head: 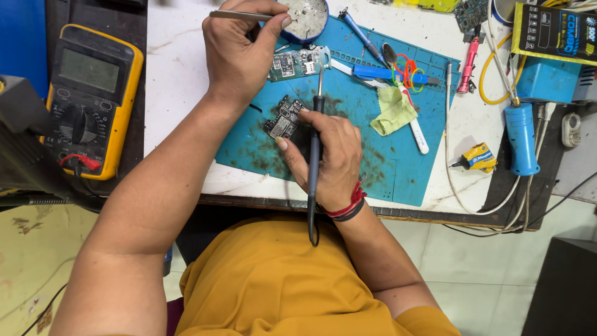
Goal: The person uses a soldering iron and tweezers to reflow solder on a small circuit board. They repeatedly apply heat to specific points while holding the board steady, then inspect the joints. The board remains on the workbench throughout the clip.
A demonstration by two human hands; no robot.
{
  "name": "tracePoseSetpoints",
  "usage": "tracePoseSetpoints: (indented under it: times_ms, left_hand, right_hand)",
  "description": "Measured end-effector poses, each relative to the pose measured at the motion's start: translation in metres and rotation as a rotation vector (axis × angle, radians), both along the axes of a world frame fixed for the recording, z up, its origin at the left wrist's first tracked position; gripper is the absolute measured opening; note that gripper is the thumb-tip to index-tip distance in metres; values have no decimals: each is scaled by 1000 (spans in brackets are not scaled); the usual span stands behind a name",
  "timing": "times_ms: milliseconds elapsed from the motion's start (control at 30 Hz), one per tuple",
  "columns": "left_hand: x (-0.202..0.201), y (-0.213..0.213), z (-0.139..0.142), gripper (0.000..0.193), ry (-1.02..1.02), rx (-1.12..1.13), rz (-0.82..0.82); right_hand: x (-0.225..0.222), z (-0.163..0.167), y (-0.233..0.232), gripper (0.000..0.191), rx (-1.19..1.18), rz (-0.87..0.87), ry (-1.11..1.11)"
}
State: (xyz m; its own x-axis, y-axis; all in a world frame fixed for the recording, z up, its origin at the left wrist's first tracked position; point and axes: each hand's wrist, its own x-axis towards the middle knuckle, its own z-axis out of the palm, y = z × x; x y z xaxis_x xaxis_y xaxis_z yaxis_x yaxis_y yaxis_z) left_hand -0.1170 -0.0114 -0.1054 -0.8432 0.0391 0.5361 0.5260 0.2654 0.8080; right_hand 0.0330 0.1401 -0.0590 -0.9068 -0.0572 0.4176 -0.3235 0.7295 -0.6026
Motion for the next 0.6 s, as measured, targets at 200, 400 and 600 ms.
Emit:
tracePoseSetpoints:
  times_ms: [200,400,600]
  left_hand:
    - [-4,1,-2,4,33,46,-22]
    - [4,-2,12,3,25,14,2]
    - [55,-9,32,3,-25,90,-104]
  right_hand:
    - [-4,-11,3,34,-55,-24,-8]
    - [5,-30,3,42,-592,-49,-81]
    - [17,-38,11,37,-800,-136,-105]
